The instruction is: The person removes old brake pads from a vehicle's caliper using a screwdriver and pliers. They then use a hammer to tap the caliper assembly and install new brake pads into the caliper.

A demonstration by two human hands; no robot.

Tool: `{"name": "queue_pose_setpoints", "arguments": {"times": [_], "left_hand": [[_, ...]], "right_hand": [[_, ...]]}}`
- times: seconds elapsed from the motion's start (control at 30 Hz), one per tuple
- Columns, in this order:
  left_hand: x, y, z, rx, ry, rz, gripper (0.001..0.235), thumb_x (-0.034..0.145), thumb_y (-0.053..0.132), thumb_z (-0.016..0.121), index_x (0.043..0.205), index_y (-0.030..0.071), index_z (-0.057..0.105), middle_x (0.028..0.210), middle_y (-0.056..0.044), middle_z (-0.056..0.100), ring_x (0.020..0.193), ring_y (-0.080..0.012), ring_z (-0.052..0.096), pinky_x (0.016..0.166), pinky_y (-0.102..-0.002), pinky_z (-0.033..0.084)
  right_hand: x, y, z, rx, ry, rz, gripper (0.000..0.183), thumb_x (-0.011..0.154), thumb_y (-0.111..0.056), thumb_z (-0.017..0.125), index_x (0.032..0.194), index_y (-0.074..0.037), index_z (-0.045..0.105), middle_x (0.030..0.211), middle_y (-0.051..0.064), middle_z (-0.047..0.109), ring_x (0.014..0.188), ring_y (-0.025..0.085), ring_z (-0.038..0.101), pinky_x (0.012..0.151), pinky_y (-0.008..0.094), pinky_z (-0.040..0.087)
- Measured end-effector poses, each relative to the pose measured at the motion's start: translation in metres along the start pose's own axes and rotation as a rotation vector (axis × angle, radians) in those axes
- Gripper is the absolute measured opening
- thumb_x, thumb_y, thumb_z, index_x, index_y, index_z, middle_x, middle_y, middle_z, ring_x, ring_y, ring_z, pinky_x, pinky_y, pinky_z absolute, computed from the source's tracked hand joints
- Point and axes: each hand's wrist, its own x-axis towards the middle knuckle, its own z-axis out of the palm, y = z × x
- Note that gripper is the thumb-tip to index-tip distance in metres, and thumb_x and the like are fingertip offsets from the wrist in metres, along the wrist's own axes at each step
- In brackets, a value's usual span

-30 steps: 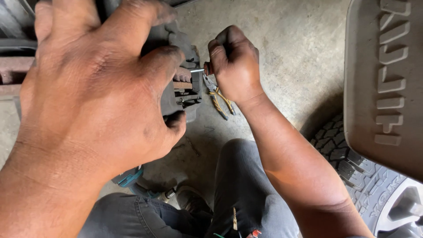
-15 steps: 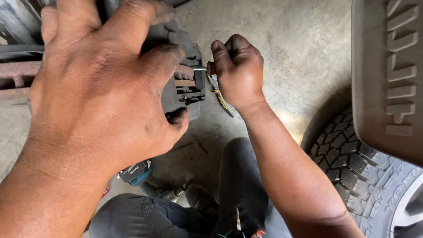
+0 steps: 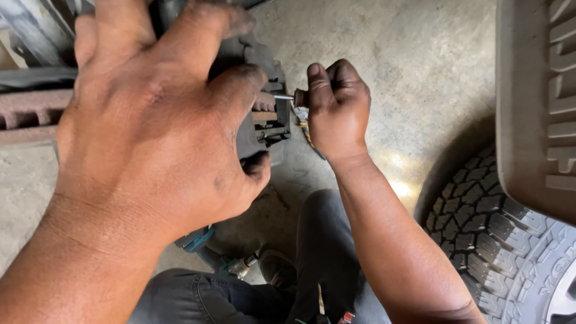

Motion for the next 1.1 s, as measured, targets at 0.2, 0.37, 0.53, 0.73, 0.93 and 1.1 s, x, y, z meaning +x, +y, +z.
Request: {"name": "queue_pose_setpoints", "arguments": {"times": [0.2,0.37,0.53,0.73,0.93,1.1], "left_hand": [[-0.004,-0.001,0.004,0.095,0.000,0.016,0.057,0.057,0.070,0.080,0.096,0.028,0.075,0.141,0.001,0.068,0.104,-0.0367,0.057,0.088,-0.050,0.052],[-0.002,0.001,0.001,0.044,0.010,-0.009,0.049,0.060,0.057,0.082,0.097,0.025,0.078,0.144,0.003,0.070,0.126,-0.0432,0.052,0.081,-0.058,0.053],[-0.002,0.003,0.002,0.033,-0.006,-0.027,0.055,0.059,0.064,0.082,0.097,0.025,0.078,0.143,0.003,0.070,0.120,-0.0410,0.051,0.079,-0.057,0.052],[-0.001,0.005,0.002,0.058,-0.008,-0.042,0.059,0.055,0.066,0.081,0.099,0.026,0.079,0.141,0.005,0.069,0.125,-0.0416,0.049,0.084,-0.059,0.054],[-0.002,0.004,0.003,0.023,-0.001,-0.034,0.060,0.054,0.066,0.083,0.097,0.025,0.079,0.141,0.002,0.070,0.120,-0.0417,0.053,0.083,-0.057,0.051],[-0.007,0.003,0.004,0.038,0.020,-0.036,0.054,0.056,0.061,0.083,0.097,0.025,0.079,0.138,0.003,0.072,0.116,-0.0404,0.057,0.081,-0.056,0.052]], "right_hand": [[-0.006,-0.006,0.001,-0.082,0.042,-0.072,0.038,0.104,-0.022,0.057,0.076,-0.016,0.032,0.059,-0.002,0.043,0.056,0.016,0.075,0.046,0.029,0.050],[-0.001,-0.016,-0.007,-0.261,-0.050,-0.054,0.034,0.102,-0.026,0.057,0.075,-0.016,0.040,0.058,-0.001,0.059,0.064,0.014,0.080,0.051,0.031,0.049],[0.026,-0.035,-0.023,-0.177,-0.313,-0.195,0.036,0.098,-0.009,0.071,0.073,-0.015,0.045,0.064,0.000,0.067,0.059,0.008,0.061,0.056,0.026,0.046],[0.038,-0.069,-0.024,-0.343,-0.425,-0.182,0.032,0.093,-0.011,0.073,0.070,-0.017,0.051,0.061,-0.006,0.068,0.054,0.004,0.046,0.050,0.026,0.039],[0.031,-0.062,-0.023,-0.309,-0.370,-0.205,0.035,0.096,-0.012,0.073,0.074,-0.016,0.047,0.063,-0.002,0.064,0.057,0.008,0.053,0.053,0.028,0.043],[0.030,-0.070,-0.014,-0.261,-0.351,-0.029,0.037,0.094,-0.011,0.071,0.071,-0.016,0.043,0.055,0.003,0.068,0.051,0.007,0.069,0.048,0.025,0.046]]}}
